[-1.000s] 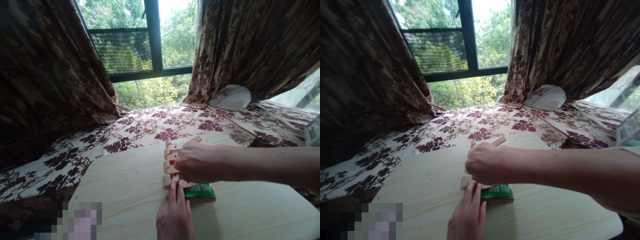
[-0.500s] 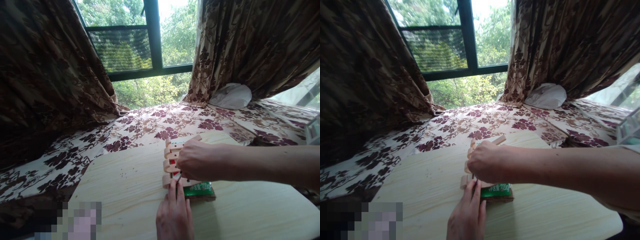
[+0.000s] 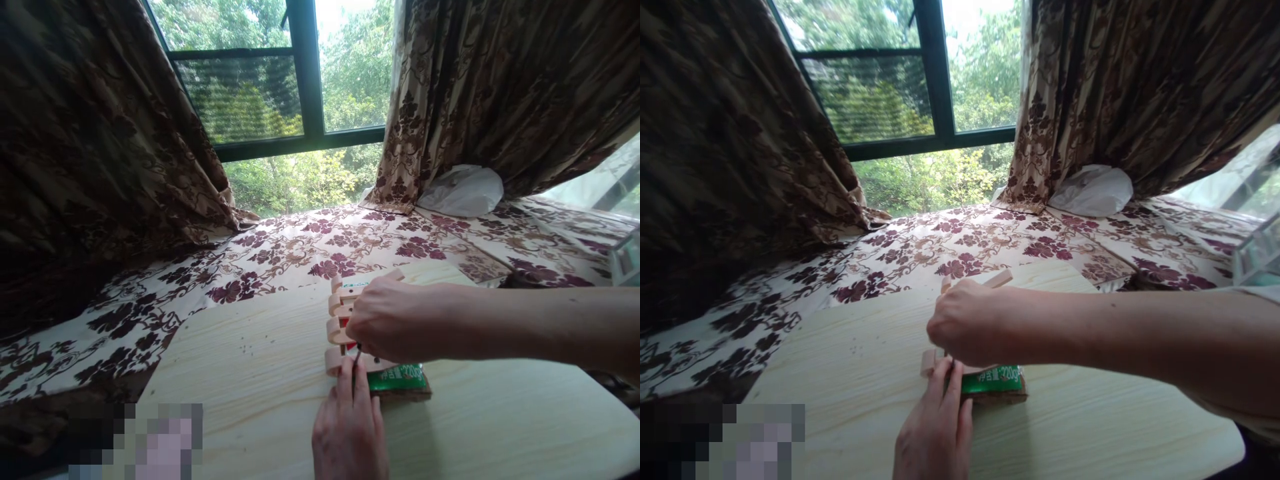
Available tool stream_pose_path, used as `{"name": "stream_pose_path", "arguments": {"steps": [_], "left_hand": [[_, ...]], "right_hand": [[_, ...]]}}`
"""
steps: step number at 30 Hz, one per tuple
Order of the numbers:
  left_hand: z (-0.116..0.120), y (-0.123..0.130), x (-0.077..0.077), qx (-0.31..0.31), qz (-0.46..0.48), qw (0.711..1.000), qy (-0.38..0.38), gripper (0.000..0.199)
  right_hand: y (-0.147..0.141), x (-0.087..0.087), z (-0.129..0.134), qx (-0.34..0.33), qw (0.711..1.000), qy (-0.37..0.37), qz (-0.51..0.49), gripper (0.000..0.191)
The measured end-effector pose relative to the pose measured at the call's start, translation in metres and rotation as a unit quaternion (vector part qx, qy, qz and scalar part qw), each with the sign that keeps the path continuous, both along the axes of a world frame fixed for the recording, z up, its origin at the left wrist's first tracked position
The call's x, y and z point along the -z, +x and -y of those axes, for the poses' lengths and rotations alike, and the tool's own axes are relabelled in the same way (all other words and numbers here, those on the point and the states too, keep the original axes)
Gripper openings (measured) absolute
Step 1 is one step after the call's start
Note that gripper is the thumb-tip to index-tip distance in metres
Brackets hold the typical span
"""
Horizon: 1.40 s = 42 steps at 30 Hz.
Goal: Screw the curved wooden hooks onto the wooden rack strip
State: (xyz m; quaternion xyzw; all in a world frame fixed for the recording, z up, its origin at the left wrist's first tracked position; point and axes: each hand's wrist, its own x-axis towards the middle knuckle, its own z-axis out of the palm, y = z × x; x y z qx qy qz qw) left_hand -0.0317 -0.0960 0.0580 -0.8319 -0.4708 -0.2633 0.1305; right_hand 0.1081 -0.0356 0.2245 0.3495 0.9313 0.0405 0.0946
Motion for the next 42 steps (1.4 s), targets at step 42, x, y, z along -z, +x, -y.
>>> {"name": "stream_pose_path", "arguments": {"steps": [42], "left_hand": [[0.001,0.001,-0.008,-0.011,-0.02,0.999,-0.025,0.041]], "right_hand": [[0.0,-0.021,0.001,-0.004,1.0,-0.018,0.024,0.012]]}}
